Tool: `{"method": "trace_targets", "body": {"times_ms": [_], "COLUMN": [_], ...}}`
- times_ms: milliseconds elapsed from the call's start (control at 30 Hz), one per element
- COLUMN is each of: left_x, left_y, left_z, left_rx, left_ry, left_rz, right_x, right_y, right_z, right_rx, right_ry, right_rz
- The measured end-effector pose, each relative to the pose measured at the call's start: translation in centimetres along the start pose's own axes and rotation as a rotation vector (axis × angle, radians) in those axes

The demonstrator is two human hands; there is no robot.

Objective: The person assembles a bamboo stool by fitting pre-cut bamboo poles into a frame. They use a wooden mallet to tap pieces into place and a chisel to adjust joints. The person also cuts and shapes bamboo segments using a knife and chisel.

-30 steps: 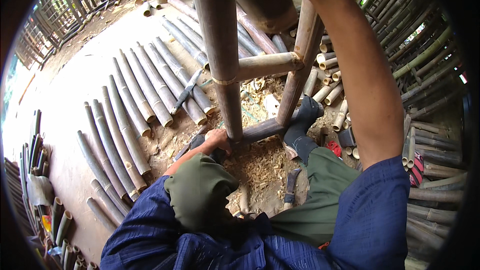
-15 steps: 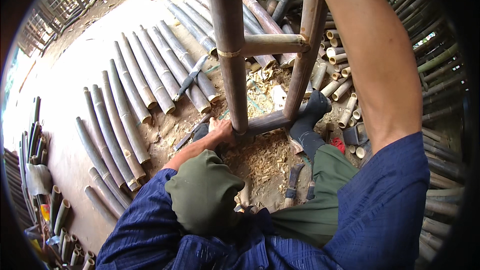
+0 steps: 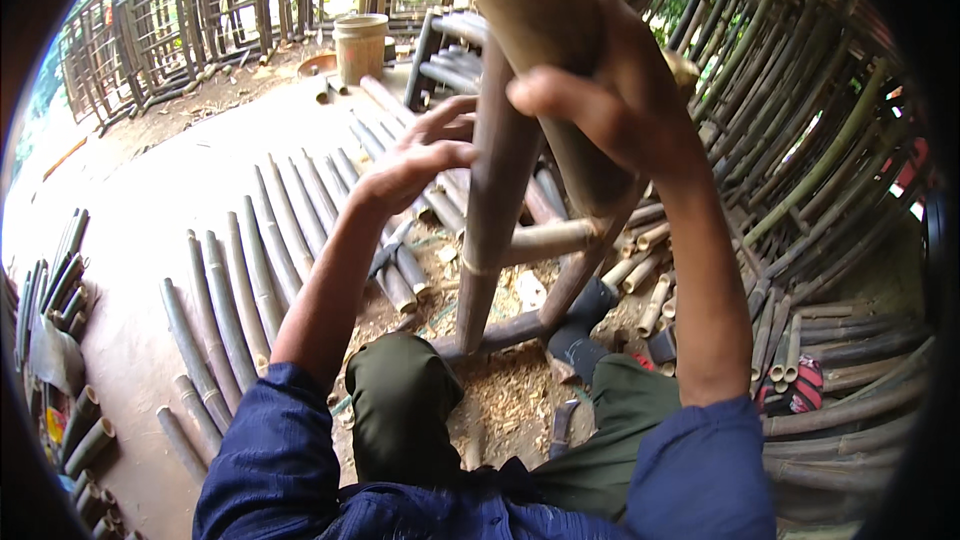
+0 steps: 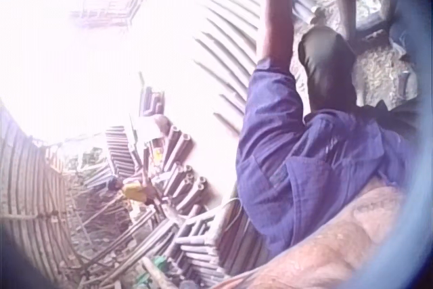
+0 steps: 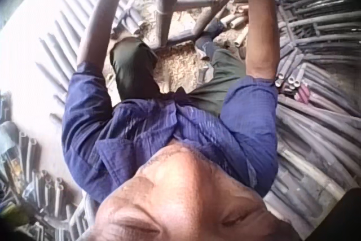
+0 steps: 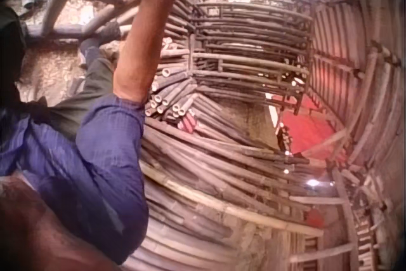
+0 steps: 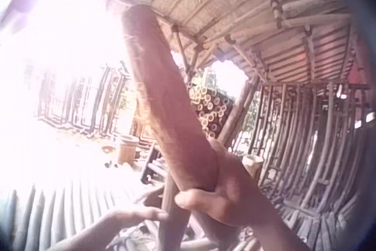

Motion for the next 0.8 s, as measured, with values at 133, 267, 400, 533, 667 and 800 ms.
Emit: {"method": "trace_targets", "body": {"times_ms": [133,267,400,533,667,800], "left_x": [-0.4,2.8,9.6,13.9,16.8,16.2], "left_y": [-9.3,-15.2,-22.9,-32.1,-37.8,-37.6], "left_z": [-5.8,-7.0,-7.8,-5.9,-4.6,-4.4], "left_rx": [-0.196,-0.232,-0.522,-0.470,-0.283,-0.273], "left_ry": [0.048,-0.154,-0.262,-0.215,-0.271,-0.239], "left_rz": [0.125,0.026,-0.115,0.269,0.471,0.454], "right_x": [5.9,12.7,24.5,31.0,38.2,44.8], "right_y": [3.1,6.8,12.1,13.5,14.7,16.0], "right_z": [5.2,9.9,11.9,16.8,23.4,34.0], "right_rx": [-0.116,-0.115,-0.168,0.134,0.278,0.426], "right_ry": [-0.205,-0.437,-0.694,-0.802,-0.957,-0.882], "right_rz": [-0.079,-0.260,-0.432,-0.613,-0.651,-0.937]}}
Point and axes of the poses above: each hand's wrist, its own x-axis away from the middle knuckle, its own y-axis out of the back of the hand, z = x × y, the point moved 10 cm from there along -x, towards the middle knuckle, and after that the axes turned 3 degrees about -y, right-handed, at the moved point
